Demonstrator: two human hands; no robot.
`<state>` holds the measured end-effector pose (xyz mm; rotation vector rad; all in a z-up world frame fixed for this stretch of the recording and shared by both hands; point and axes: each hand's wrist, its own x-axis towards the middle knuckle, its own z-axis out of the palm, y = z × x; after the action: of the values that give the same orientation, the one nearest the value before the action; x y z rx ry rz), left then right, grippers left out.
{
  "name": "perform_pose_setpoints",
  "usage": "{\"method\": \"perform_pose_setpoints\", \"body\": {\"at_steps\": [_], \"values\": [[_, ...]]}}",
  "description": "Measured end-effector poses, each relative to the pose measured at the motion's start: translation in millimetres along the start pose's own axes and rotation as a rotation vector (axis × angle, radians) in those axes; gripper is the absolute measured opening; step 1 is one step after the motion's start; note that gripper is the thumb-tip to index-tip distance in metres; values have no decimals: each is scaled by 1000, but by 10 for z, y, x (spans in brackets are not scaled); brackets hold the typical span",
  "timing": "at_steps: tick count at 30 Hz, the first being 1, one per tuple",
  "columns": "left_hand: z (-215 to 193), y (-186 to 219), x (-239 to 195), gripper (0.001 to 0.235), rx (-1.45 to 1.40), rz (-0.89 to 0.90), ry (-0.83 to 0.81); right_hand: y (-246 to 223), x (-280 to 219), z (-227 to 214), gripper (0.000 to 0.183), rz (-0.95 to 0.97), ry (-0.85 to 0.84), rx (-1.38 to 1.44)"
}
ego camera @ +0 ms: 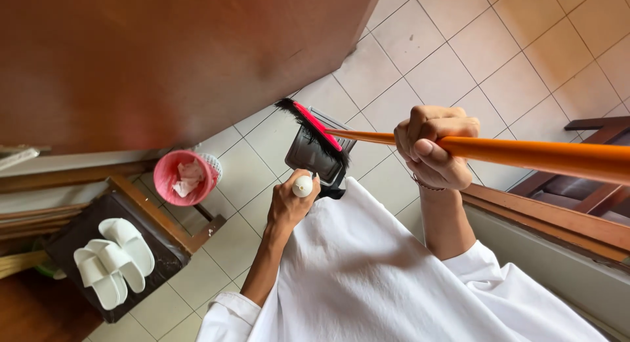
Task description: The recorder sweeps the floor using a broom and dustpan, then replaces the plastic liner in a small trash bin.
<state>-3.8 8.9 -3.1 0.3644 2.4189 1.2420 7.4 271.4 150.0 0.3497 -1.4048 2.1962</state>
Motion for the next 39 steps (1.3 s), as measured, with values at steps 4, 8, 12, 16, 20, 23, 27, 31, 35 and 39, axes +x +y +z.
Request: {"method": "perform_pose_setpoints", "body": {"at_steps": [4,8,12,16,20,23,27,31,35,39], "values": [[238,-1,213,18,15,58,-25,-64,48,-198,36,-13,1,-54],[353,-131,365,18,0,8,-45,-20,148,-248,37,-44,28,-25],[326,-314,436,22,-49,-25,2,146,215,-183,35,37,-25,-5],[255,-739,454,29,-122,-72,98,495,298,58,37,207,-172,-70],[249,-1233,342,29,-358,-253,141,1089,322,400,42,287,-215,-29],[367,-1722,230,28,-651,-376,185,1601,348,642,51,321,-366,-42],[405,-2142,258,25,-698,-380,247,2230,372,964,41,410,-612,-211],[784,-2592,160,27,-670,-346,335,2615,260,1255,19,596,-760,-324],[758,-2732,274,34,-717,-438,365,2802,187,1477,23,673,-542,-225],[755,-2808,404,48,-486,-587,330,2877,287,1660,21,683,-534,-334]]}}
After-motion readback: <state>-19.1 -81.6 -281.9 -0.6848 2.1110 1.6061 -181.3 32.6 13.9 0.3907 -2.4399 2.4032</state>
